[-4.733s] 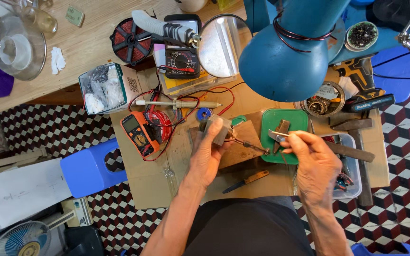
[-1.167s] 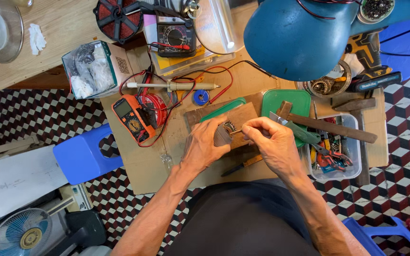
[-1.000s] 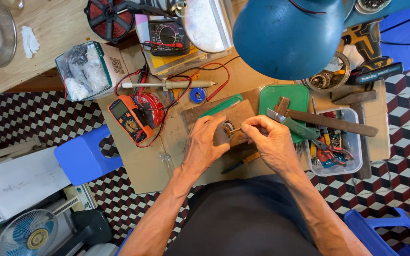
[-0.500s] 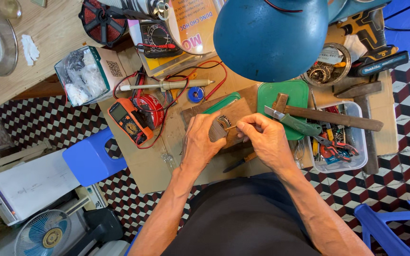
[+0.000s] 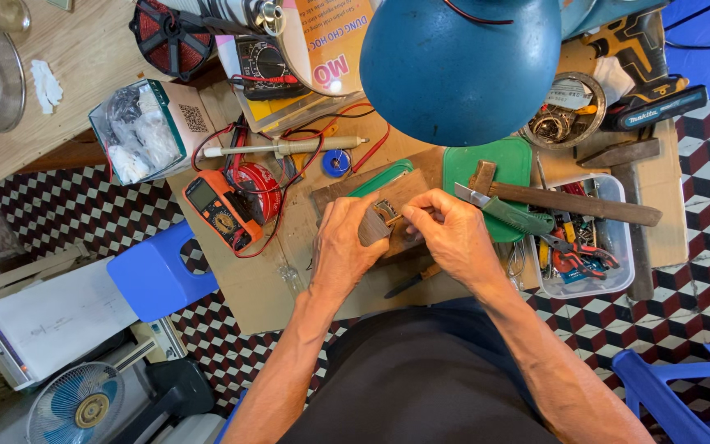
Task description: The person works on a small electrical component, likely a motor or transformer, using a hammer to tap it and a utility knife to trim or adjust parts. The person repeatedly handles the component and small pieces, performing precise adjustments on a cluttered workbench.
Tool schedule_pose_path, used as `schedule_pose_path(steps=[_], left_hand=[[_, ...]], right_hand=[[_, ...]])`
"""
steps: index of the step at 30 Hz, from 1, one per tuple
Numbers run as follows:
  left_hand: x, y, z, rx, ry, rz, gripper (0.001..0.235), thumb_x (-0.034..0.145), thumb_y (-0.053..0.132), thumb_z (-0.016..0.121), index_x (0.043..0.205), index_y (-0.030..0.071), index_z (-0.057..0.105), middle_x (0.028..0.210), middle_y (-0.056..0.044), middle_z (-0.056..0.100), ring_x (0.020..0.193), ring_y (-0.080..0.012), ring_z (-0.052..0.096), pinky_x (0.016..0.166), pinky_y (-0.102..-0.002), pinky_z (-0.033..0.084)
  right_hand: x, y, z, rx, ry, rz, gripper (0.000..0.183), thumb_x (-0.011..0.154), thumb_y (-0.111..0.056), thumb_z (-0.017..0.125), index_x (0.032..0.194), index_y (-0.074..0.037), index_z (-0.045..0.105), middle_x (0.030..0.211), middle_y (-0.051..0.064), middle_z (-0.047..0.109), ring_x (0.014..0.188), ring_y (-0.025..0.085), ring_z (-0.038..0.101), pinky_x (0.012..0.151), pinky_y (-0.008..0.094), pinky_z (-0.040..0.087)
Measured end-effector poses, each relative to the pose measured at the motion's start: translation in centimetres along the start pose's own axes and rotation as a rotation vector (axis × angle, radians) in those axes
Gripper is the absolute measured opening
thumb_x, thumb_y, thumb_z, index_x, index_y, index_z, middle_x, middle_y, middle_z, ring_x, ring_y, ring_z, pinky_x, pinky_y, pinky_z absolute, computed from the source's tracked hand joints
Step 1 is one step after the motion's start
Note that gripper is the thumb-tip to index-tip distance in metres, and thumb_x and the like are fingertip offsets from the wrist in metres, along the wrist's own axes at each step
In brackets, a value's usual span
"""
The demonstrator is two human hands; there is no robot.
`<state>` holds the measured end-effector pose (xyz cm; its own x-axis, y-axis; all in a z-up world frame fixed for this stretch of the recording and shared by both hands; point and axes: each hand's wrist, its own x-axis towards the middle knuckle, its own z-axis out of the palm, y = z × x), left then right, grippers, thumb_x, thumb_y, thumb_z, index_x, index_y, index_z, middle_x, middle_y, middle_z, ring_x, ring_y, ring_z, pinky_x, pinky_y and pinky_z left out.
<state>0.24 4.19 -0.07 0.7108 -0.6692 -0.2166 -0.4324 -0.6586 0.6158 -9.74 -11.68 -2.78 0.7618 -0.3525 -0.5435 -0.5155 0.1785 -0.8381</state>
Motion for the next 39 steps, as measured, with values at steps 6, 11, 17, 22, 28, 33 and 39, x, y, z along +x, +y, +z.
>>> schedule_pose_path(steps=[6, 11, 17, 22, 28, 33, 39], left_hand=[[0.2, 0.0, 0.1, 0.027, 0.012, 0.014, 0.063, 0.068, 0.012, 0.087, 0.127, 0.005, 0.066, 0.110, -0.010, 0.063, 0.107, -0.0294, 0.061, 0.092, -0.041, 0.053], [0.2, 0.0, 0.1, 0.032, 0.043, 0.035, 0.063, 0.069, 0.012, 0.088, 0.128, 0.005, 0.066, 0.108, -0.010, 0.063, 0.106, -0.0301, 0.060, 0.091, -0.041, 0.053], [0.4, -0.2, 0.0, 0.033, 0.030, 0.036, 0.065, 0.067, 0.012, 0.087, 0.128, 0.005, 0.066, 0.105, -0.011, 0.062, 0.103, -0.0306, 0.060, 0.089, -0.041, 0.053], [0.4, -0.3, 0.3, 0.033, 0.046, 0.045, 0.065, 0.068, 0.014, 0.088, 0.129, 0.005, 0.066, 0.103, -0.011, 0.061, 0.100, -0.0303, 0.059, 0.087, -0.042, 0.053], [0.2, -0.4, 0.6, 0.029, 0.084, 0.072, 0.067, 0.069, 0.014, 0.089, 0.130, 0.005, 0.064, 0.104, -0.011, 0.060, 0.100, -0.0304, 0.058, 0.087, -0.042, 0.052], [0.0, -0.7, 0.6, 0.024, 0.073, 0.058, 0.069, 0.069, 0.014, 0.089, 0.132, 0.005, 0.064, 0.102, -0.010, 0.059, 0.099, -0.0294, 0.058, 0.087, -0.041, 0.053], [0.0, -1.0, 0.7, 0.002, 0.066, 0.050, 0.070, 0.065, 0.012, 0.088, 0.131, 0.007, 0.065, 0.102, -0.008, 0.059, 0.100, -0.0281, 0.059, 0.088, -0.040, 0.053]], right_hand=[[0.8, 1.1, 0.7, 0.243, -0.030, 0.018, 0.015, 0.098, -0.013, 0.065, 0.100, 0.002, 0.065, 0.086, 0.007, 0.073, 0.078, 0.011, 0.072, 0.068, 0.027, 0.060], [0.5, 1.4, 1.4, 0.211, 0.046, -0.045, 0.015, 0.099, -0.013, 0.065, 0.100, 0.002, 0.065, 0.087, 0.007, 0.072, 0.079, 0.011, 0.072, 0.069, 0.026, 0.060], [1.7, 1.0, 0.8, 0.176, -0.116, 0.045, 0.018, 0.099, -0.015, 0.064, 0.099, 0.003, 0.067, 0.085, 0.008, 0.072, 0.074, 0.012, 0.070, 0.066, 0.027, 0.059], [1.0, 1.1, 1.2, 0.160, -0.007, 0.051, 0.020, 0.096, -0.014, 0.068, 0.108, 0.001, 0.072, 0.085, 0.007, 0.073, 0.074, 0.011, 0.068, 0.067, 0.025, 0.055], [0.9, 1.9, 1.0, 0.317, 0.056, 0.062, 0.017, 0.096, -0.015, 0.069, 0.104, 0.000, 0.070, 0.083, 0.003, 0.070, 0.073, 0.010, 0.067, 0.064, 0.024, 0.054], [1.2, 2.9, 1.3, 0.315, 0.046, 0.080, 0.016, 0.096, -0.015, 0.070, 0.099, 0.000, 0.071, 0.081, 0.004, 0.070, 0.072, 0.010, 0.066, 0.063, 0.024, 0.052], [1.3, 3.6, 1.6, 0.371, 0.048, 0.070, 0.015, 0.096, -0.015, 0.070, 0.097, 0.000, 0.069, 0.082, 0.004, 0.071, 0.071, 0.010, 0.068, 0.064, 0.025, 0.053]])
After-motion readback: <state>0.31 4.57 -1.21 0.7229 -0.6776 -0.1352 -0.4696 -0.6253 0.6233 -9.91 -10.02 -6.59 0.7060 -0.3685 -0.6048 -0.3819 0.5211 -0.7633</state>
